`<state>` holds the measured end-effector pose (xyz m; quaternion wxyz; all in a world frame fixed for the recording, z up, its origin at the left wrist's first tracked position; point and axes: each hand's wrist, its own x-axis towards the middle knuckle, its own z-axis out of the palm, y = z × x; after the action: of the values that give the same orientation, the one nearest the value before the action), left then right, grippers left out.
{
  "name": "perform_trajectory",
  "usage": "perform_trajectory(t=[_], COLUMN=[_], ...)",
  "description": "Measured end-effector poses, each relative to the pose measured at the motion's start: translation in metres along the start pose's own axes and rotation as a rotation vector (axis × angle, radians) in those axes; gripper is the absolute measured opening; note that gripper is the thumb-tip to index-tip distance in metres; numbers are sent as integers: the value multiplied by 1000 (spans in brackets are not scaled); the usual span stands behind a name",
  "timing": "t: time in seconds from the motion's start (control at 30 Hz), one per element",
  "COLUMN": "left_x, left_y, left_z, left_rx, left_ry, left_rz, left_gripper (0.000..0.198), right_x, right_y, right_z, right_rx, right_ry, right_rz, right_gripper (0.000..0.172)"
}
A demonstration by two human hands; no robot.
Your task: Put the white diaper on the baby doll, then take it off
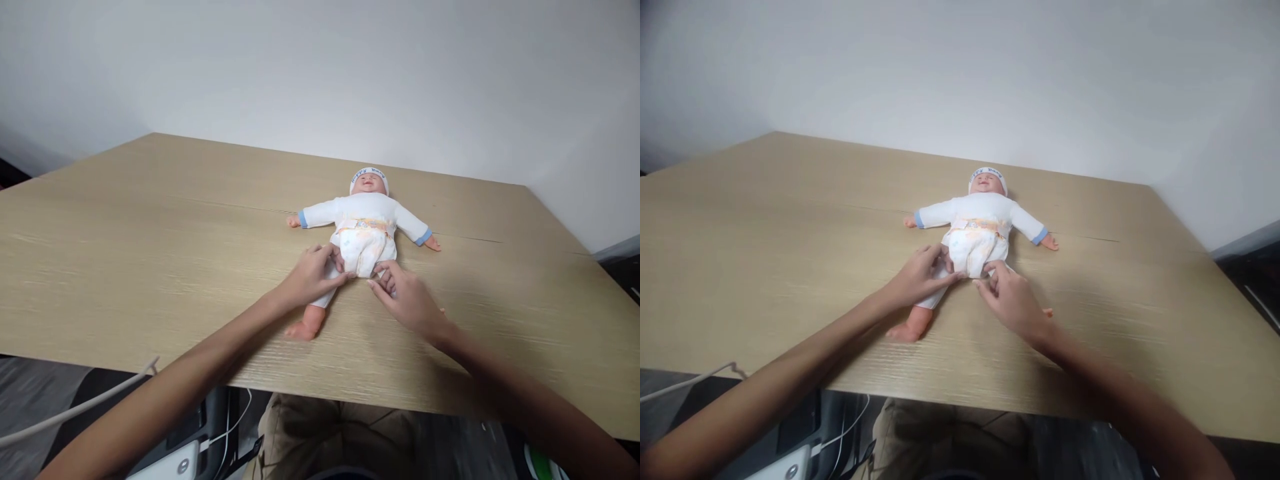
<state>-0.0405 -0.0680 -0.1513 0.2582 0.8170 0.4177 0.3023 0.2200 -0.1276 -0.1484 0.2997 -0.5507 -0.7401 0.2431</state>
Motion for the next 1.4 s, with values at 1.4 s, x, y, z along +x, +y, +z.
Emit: perform_trajectory(t=[1.4], left_x=[-1], left_y=[-7], left_z=[14], left_rx=[-284], left_ry=[67], left_rz=[-102], left_gripper=[35], right_x=[-9], right_y=[3], right_z=[18], right_rx=[-1], right_ry=[210], right_rz=[-18], right_gripper=[29])
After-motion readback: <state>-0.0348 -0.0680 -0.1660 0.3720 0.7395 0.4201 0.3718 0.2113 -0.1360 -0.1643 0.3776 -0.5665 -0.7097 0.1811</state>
